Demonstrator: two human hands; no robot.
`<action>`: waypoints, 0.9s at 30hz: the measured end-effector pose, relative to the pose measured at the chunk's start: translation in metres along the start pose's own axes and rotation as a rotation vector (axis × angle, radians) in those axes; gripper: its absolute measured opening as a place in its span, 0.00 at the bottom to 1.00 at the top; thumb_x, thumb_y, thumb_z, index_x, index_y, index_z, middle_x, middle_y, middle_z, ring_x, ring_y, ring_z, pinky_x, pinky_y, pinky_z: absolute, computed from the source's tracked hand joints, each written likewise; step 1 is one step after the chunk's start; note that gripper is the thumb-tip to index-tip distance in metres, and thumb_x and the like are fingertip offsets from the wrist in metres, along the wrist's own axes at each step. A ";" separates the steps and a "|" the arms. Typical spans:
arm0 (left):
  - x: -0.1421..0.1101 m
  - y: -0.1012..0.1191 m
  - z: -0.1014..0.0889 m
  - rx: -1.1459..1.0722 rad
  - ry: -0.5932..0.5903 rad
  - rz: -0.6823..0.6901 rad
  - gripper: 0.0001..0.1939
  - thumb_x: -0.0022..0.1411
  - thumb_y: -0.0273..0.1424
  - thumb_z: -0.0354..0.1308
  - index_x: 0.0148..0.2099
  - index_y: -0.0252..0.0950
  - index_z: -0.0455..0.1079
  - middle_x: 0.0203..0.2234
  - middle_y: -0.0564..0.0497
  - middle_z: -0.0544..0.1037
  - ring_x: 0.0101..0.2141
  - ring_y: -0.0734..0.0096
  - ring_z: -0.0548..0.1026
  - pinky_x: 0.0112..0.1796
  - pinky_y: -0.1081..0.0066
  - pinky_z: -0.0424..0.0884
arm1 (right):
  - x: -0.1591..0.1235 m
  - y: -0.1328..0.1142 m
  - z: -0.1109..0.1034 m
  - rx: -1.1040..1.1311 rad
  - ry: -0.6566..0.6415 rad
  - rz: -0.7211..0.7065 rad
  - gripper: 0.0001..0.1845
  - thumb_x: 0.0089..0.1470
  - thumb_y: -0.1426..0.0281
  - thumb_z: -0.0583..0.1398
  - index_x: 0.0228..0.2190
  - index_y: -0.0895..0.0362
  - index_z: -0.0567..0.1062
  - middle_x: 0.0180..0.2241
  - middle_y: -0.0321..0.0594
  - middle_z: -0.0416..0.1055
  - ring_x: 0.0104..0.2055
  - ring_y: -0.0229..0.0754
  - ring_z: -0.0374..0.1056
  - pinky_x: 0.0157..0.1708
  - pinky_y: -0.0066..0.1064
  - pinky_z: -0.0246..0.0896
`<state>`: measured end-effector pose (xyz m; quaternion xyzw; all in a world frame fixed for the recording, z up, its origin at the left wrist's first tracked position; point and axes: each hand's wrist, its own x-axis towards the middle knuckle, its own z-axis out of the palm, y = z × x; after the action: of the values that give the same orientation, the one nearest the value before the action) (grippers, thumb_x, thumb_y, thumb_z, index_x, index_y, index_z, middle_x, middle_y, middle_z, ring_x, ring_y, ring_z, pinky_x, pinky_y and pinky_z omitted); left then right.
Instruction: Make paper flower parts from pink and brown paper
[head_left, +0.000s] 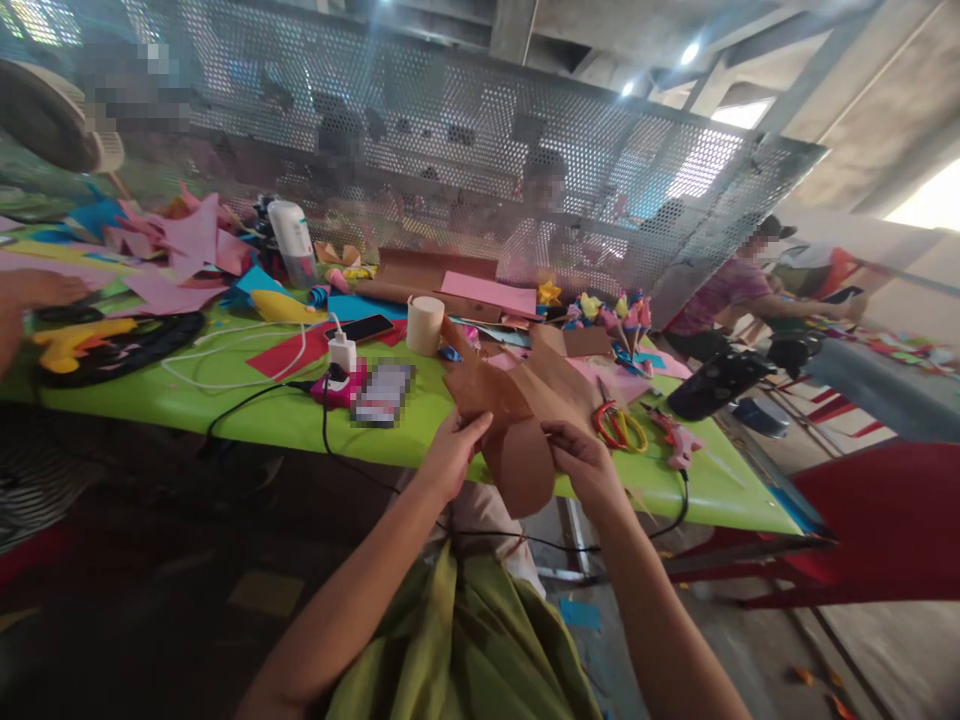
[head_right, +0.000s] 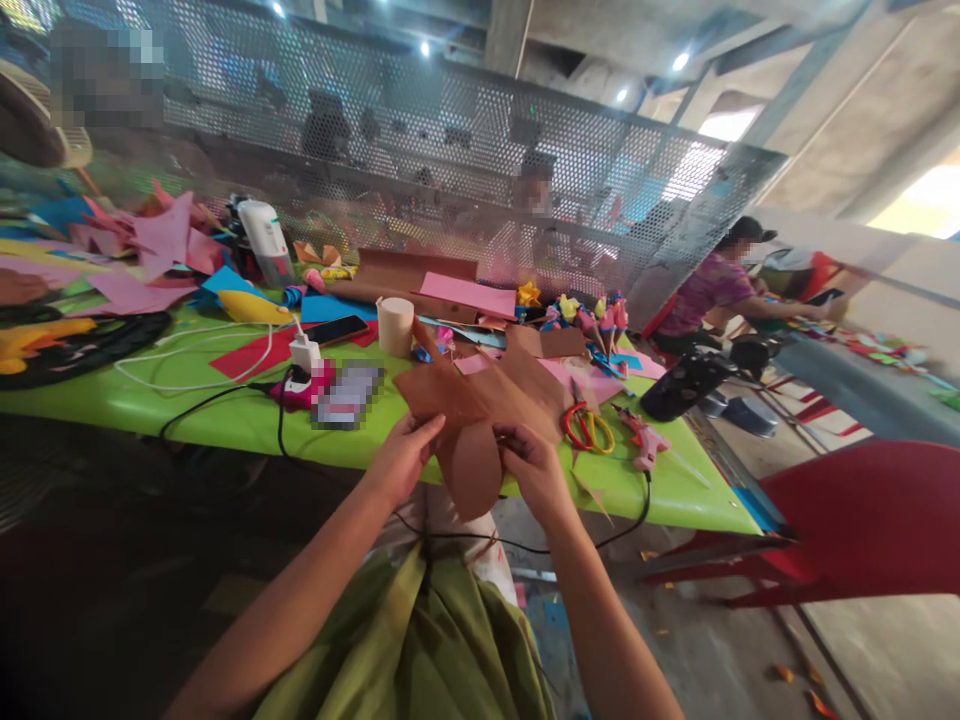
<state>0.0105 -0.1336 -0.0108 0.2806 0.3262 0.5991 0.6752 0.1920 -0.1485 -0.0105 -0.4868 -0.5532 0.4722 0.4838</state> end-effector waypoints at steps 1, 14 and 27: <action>-0.001 -0.001 -0.001 0.035 -0.020 -0.032 0.21 0.43 0.36 0.73 0.41 0.34 0.77 0.40 0.46 0.83 0.41 0.62 0.79 0.40 0.69 0.72 | 0.001 0.001 0.001 0.013 0.010 -0.007 0.15 0.43 0.65 0.62 0.36 0.56 0.77 0.32 0.41 0.80 0.36 0.47 0.76 0.36 0.34 0.69; 0.001 -0.009 0.001 0.221 -0.103 0.081 0.20 0.46 0.39 0.70 0.40 0.35 0.75 0.37 0.46 0.82 0.42 0.59 0.77 0.45 0.64 0.70 | -0.002 -0.010 0.012 -0.071 0.035 -0.143 0.11 0.47 0.63 0.62 0.33 0.55 0.77 0.30 0.39 0.78 0.33 0.44 0.73 0.31 0.30 0.65; -0.020 -0.027 0.012 0.107 -0.300 0.060 0.40 0.49 0.41 0.70 0.63 0.43 0.61 0.63 0.43 0.64 0.60 0.54 0.65 0.58 0.57 0.63 | -0.012 -0.006 0.035 -0.420 0.263 -0.401 0.03 0.51 0.71 0.57 0.26 0.55 0.70 0.30 0.37 0.74 0.29 0.39 0.67 0.31 0.28 0.60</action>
<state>0.0358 -0.1569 -0.0218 0.4122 0.2445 0.5523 0.6821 0.1573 -0.1623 -0.0087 -0.5143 -0.6562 0.1760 0.5234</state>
